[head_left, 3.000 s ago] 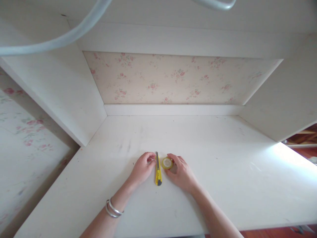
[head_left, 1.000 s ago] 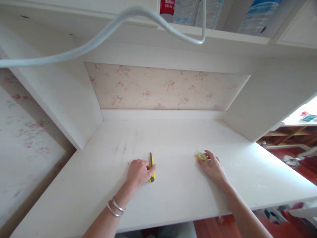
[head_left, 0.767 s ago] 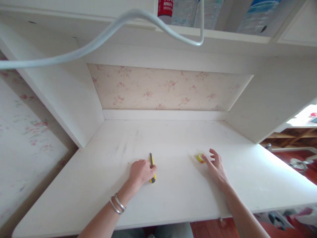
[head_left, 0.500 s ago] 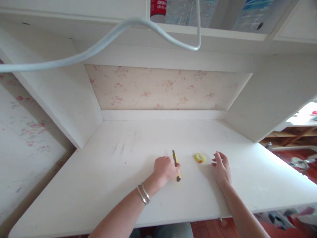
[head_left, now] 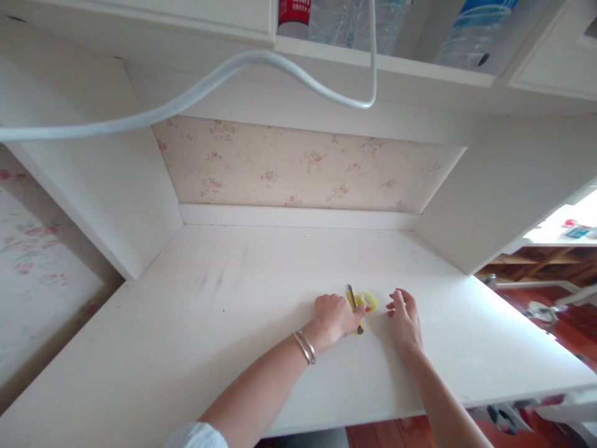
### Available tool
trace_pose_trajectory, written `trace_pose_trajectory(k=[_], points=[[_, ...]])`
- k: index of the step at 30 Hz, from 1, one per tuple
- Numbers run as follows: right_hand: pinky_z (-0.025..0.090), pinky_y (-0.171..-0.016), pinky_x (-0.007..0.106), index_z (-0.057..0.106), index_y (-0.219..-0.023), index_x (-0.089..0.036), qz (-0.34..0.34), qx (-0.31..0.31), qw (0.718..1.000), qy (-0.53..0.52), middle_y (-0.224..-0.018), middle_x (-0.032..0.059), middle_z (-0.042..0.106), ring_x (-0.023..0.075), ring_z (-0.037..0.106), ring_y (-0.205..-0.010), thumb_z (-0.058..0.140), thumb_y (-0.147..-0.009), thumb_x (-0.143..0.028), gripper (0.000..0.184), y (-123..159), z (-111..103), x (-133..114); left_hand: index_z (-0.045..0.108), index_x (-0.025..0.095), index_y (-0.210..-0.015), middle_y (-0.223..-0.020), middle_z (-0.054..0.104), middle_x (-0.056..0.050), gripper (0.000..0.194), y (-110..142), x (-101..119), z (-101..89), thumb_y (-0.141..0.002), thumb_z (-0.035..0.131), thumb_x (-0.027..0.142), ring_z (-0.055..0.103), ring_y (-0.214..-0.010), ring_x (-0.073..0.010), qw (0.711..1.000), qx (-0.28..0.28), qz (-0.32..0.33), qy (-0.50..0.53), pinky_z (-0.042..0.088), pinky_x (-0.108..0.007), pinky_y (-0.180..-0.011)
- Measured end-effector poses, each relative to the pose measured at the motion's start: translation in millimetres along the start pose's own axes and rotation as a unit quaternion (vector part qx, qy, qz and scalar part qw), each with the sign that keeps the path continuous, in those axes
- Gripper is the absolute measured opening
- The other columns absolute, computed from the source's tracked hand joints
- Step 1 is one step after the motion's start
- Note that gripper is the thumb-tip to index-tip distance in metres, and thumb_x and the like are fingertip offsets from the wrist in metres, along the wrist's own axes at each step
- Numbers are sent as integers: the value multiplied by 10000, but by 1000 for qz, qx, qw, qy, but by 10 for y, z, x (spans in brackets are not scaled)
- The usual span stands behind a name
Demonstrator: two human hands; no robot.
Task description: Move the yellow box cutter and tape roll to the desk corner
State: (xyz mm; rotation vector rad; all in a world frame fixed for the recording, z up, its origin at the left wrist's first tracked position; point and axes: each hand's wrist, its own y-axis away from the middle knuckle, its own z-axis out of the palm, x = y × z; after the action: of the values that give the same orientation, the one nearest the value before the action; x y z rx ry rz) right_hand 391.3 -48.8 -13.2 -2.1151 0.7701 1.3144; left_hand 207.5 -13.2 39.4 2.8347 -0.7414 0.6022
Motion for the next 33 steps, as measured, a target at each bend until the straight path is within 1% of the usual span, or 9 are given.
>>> trace_pose_trajectory(k=[5, 8, 11, 15, 18, 21, 23, 26, 33], points=[[407, -621, 290, 536, -1047, -217, -10, 44, 999, -18, -799, 4, 576, 161, 526, -658, 387, -820, -634, 497, 13, -66, -14, 665, 169, -669, -683, 660, -89, 541, 399, -630, -286, -875, 342, 550, 604, -679, -204, 998, 33, -24, 48, 378, -284, -605], [384, -625, 303, 571, -904, -213, -15, 105, 994, 2, -716, -7, 545, 159, 487, -635, 422, -817, -605, 428, 145, -45, -96, 507, 169, -515, -480, 454, 17, 476, 642, -1124, -459, -853, 411, 491, 434, -502, -121, 984, 46, -33, 169, 259, -252, -504], [368, -642, 295, 565, -868, -216, -53, 150, 986, -41, -749, -4, 539, 158, 475, -689, 515, -795, -549, 345, 411, 163, -334, 349, 183, -497, -472, 251, 57, 428, 754, -1505, -561, -820, 456, 442, 285, -470, -93, 947, 49, -60, 312, 185, -256, -472], [302, -530, 237, 493, -747, -213, -77, 29, 967, -243, -622, -52, 404, 105, 363, -565, 547, -811, -490, 289, 865, 743, -899, 295, 197, -526, -483, 195, 73, 383, 725, -1732, -605, -765, 513, 401, 223, -464, -82, 896, 46, -109, 428, 156, -254, -465], [219, -460, 234, 374, -575, -203, -21, -203, 940, -274, -528, -63, 298, 90, 255, -490, 467, -862, -510, 431, 1179, 1252, -1269, 271, 205, -520, -463, 180, 88, 412, 696, -1772, -610, -752, 526, 429, 170, -435, -70, 853, 18, -109, 510, 134, -256, -449], [191, -432, 234, 391, -564, -206, 54, -400, 871, -280, -475, -69, 302, 86, 235, -448, 465, -855, -545, 453, 1434, 1695, -1416, 292, 203, -505, -433, 211, 88, 406, 703, -1796, -605, -771, 479, 446, 163, -414, -65, 810, 7, -91, 579, 130, -252, -431], [190, -415, 229, 379, -576, -213, 101, -425, 844, -312, -458, -83, 277, 83, 225, -424, 496, -832, -562, 448, 1552, 1910, -1406, 334, 196, -492, -410, 253, 79, 374, 706, -1821, -597, -777, 439, 414, 197, -397, -66, 790, 19, -96, 605, 147, -245, -423], [195, -405, 218, 374, -603, -213, 104, -404, 840, -348, -486, -88, 273, 76, 226, -430, 532, -822, -549, 431, 1628, 2074, -1320, 354, 194, -465, -383, 284, 69, 347, 695, -1856, -588, -757, 425, 369, 239, -374, -69, 773, 21, -109, 624, 167, -242, -414], [134, -384, 227, 348, -544, -204, 115, -428, 829, -340, -444, -89, 247, 58, 186, -398, 529, -827, -547, 480, 1561, 2021, -1211, 385, 177, -474, -397, 249, 79, 318, 713, -1839, -616, -742, 470, 327, 179, -410, -65, 804, 6, -84, 589, 116, -252, -425]])
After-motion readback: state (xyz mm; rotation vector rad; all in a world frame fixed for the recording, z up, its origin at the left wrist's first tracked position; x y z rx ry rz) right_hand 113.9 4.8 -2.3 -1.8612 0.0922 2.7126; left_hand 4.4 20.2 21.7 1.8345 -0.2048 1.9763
